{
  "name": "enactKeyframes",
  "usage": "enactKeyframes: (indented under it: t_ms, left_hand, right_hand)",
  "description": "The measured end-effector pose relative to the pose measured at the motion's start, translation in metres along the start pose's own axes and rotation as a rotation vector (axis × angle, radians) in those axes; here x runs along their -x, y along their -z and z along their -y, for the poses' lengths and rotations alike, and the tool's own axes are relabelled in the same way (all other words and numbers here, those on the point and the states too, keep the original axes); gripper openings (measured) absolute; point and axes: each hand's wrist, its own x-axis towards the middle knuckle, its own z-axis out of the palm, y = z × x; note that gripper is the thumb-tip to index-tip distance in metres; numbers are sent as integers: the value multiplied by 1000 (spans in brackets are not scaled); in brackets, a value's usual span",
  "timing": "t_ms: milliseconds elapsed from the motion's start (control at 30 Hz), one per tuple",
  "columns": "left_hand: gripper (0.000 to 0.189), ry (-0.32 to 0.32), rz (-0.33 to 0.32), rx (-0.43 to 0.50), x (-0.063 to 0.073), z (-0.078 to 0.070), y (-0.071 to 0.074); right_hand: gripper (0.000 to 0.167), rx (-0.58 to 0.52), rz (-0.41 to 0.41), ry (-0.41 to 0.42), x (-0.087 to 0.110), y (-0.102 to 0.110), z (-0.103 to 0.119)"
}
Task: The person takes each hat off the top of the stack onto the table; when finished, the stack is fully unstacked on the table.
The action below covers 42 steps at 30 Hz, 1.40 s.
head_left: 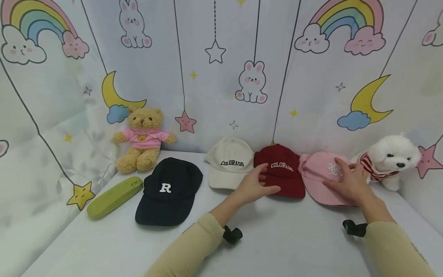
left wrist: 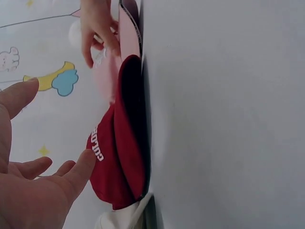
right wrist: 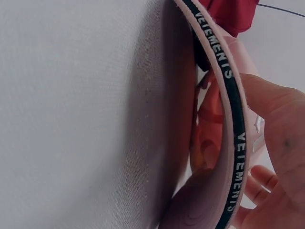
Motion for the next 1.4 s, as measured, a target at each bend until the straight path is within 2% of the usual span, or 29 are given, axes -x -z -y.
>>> enactKeyframes:
  t_ms: [300, 600, 733, 933, 1133, 1400]
  left_hand:
    - [84, -20, -5, -5, 8, 4, 19]
    - [84, -22, -49, 22, 14, 7, 36]
    - [81, -48, -72, 36, 19, 9, 45]
    - [80, -72, -95, 37, 27, 11, 62]
    - [81, -67, -120, 54, 41, 16, 82]
    - [80, -122, -187, 33, 65, 24, 108]
  right_hand:
    - [111, 18, 22, 3, -1, 6, 5]
    - [104, 26, -72, 25, -3, 9, 22]
    - [106, 20, -81, 45, -5, 8, 40]
    - [99, -14, -93, 140, -5, 4, 73]
    - [94, -68, -114, 204, -6, -1, 111]
    - [90, -164, -110, 267, -9, -12, 156]
